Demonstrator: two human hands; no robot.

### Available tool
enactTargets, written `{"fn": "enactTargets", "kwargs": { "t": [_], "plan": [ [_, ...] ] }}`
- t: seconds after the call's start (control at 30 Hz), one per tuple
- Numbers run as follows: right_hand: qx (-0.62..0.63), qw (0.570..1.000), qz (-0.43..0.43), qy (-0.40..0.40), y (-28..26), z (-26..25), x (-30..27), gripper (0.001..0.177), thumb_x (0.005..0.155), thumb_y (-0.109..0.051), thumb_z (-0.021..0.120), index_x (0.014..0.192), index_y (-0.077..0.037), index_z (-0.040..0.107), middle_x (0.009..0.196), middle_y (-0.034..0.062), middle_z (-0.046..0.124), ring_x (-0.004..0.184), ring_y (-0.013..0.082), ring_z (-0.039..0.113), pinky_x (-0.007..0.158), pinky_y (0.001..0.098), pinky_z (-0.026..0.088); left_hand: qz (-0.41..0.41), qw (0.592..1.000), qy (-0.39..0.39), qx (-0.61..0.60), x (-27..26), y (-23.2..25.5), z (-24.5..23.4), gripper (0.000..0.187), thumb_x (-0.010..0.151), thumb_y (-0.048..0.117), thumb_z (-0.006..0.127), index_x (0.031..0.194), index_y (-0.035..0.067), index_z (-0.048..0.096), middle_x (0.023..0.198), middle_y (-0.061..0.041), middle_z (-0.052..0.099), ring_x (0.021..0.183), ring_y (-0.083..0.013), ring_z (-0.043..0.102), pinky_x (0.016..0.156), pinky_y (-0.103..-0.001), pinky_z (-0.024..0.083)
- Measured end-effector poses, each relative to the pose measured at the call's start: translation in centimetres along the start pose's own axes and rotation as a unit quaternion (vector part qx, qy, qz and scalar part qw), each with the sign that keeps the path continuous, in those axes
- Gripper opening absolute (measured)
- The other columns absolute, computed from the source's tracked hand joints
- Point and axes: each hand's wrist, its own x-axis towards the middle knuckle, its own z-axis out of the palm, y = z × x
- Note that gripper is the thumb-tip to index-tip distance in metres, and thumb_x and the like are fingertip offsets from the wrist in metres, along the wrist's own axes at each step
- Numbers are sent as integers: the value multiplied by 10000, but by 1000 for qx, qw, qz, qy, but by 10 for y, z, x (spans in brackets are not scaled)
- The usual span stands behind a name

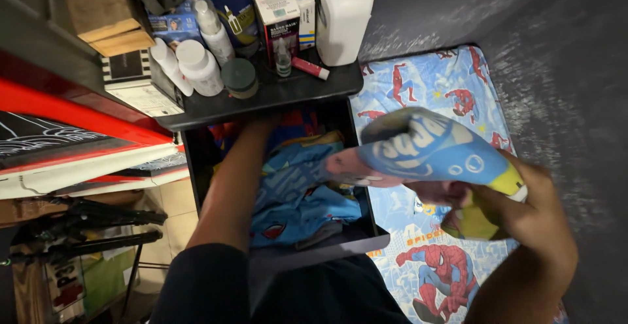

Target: The person looks through a drawer containing clothes, moves several items around, and eventually places a folded piece of clothing into a pillowcase.

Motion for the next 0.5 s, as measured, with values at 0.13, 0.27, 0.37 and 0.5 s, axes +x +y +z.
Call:
{"fn": "enactTargets", "kwargs": {
  "t": [0.13, 0.27, 0.37, 0.5],
  "plan": [
    [-93, 974, -195, -64, -36, 16, 19, 444, 813, 19, 713, 1252, -5, 657, 942, 71, 755, 807, 126, 734, 729, 293, 589, 30, 999, -18, -10, -18, 28, 0, 575, 944, 366, 521, 1413, 34, 554, 1413, -221, 596, 1251, -371, 600, 1072, -427, 466],
    [-80, 977, -180, -80, -72, 46, 30, 580, 794, 32, 695, 1368, 3, 623, 916, 116, 754, 769, 181, 722, 722, 306, 577, 131, 968, -17, -212, -125, 71, -46, 515, 980, 312, 486, 1410, 40, 571, 1413, -212, 606, 1245, -361, 611, 1069, -417, 474],
    [-127, 954, -261, -72, -94, 62, 27, 622, 694, 18, 703, 1313, 16, 641, 1000, 157, 759, 891, 242, 764, 803, 333, 555, 128, 811, -123, -558, -246, 96, -109, 717, 968, 533, 415, 1484, 42, 498, 1481, -170, 595, 1364, -294, 566, 1123, -399, 430],
    [-98, 916, -389, -12, -83, 83, 25, 648, 658, -36, 619, 1304, -19, 652, 1113, 208, 718, 961, 296, 745, 869, 340, 555, 150, 622, -56, -766, -344, 128, -153, 1029, 864, 822, 196, 1586, 104, 346, 1590, -173, 472, 1474, -325, 463, 1177, -512, 385]
  ]
}}
